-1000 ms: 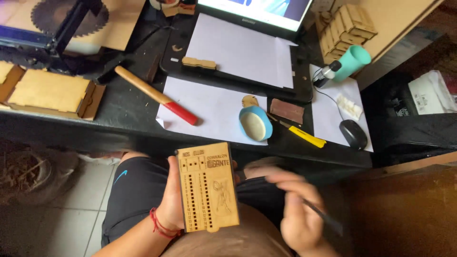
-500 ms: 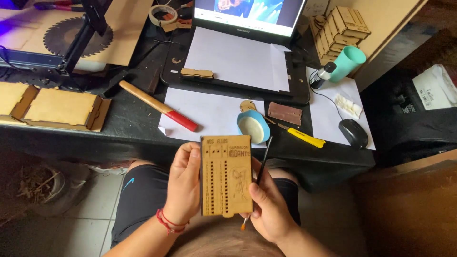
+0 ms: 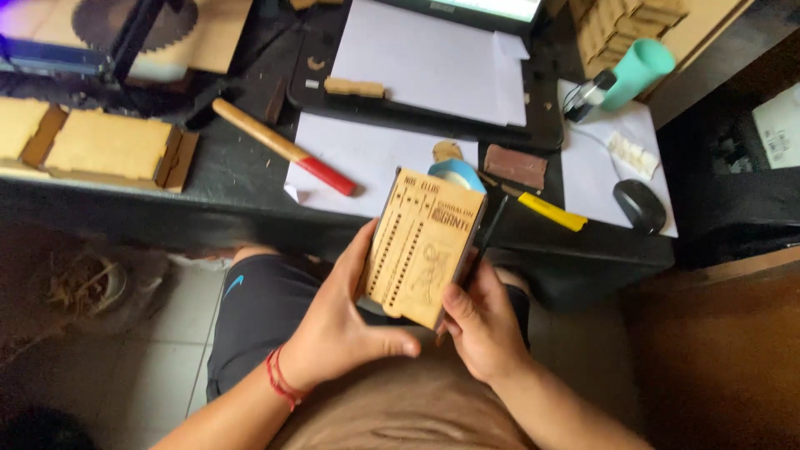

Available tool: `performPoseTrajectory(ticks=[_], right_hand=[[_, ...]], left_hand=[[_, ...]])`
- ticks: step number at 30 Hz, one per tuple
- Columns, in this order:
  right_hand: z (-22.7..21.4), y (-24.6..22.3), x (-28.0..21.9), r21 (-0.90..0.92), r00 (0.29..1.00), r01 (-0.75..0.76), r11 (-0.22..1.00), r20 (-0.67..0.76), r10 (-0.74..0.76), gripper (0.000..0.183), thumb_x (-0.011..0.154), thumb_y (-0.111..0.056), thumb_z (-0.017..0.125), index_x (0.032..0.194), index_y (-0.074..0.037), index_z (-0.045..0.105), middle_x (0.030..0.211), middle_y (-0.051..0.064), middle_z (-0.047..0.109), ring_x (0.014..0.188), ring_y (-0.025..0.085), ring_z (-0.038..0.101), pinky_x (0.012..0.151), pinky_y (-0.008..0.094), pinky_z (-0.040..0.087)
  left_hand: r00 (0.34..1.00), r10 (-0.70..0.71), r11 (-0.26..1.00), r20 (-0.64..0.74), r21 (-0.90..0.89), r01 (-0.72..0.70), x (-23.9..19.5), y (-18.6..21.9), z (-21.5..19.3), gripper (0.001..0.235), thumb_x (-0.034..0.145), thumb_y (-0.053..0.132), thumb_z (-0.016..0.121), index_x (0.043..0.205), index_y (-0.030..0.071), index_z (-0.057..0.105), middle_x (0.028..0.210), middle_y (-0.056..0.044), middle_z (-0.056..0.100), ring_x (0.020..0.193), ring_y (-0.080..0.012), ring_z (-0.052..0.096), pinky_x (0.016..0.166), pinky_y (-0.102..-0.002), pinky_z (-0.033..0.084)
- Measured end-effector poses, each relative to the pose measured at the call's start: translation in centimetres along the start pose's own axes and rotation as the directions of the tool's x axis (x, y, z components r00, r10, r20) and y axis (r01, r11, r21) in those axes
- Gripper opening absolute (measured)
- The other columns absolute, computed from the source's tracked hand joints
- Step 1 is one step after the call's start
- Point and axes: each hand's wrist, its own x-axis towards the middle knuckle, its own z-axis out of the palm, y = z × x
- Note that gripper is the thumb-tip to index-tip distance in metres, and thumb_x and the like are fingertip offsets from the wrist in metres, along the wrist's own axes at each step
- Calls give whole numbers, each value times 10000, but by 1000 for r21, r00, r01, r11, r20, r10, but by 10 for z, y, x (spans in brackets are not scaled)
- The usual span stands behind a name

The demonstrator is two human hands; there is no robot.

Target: Applying varnish or glue to the edges and surfaces of laser-cut wooden box components using a paintbrush.

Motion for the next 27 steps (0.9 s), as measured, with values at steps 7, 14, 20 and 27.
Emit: performPoseTrajectory(ticks=[7,14,20,27], right_hand=[[12,-10,9,-182,989,128,975,96,-112,745,786,-453,780,1285,-7,452,1197,128,618,1037,184,604,759,296,515],[25,-16,7,-331,979,199,922,117,-169,743,762,-454,784,1234,6,441,1224,139,609,1176,227,602,960,357,556],[23,-10,12,-219,973,184,958,177,-147,734,806,-414,786,1301,8,446,1245,115,617,1159,192,611,957,330,548],[-51,-47,45,-237,881,415,879,-136,-453,354,1030,-296,486,987,42,582,699,211,621,398,173,454,466,285,464]], left_hand=[[996,-37,992,-80,114,46,-2,-17,-6,1218,514,567,803,1469,-19,326,1451,-126,478,1343,-192,463,1121,-341,388],[998,-46,998,-46,49,48,0,-19,-4,1215,535,626,774,1474,15,302,1386,-66,506,1224,-122,509,937,-263,495],[993,-88,995,-76,42,92,-4,-27,-5,1130,604,528,805,1481,28,297,1362,-73,528,1227,-141,521,966,-283,482],[990,-123,892,-71,-444,79,-14,-84,-15,1304,637,625,887,1556,38,171,1518,-108,357,1228,-225,515,1032,-402,473]])
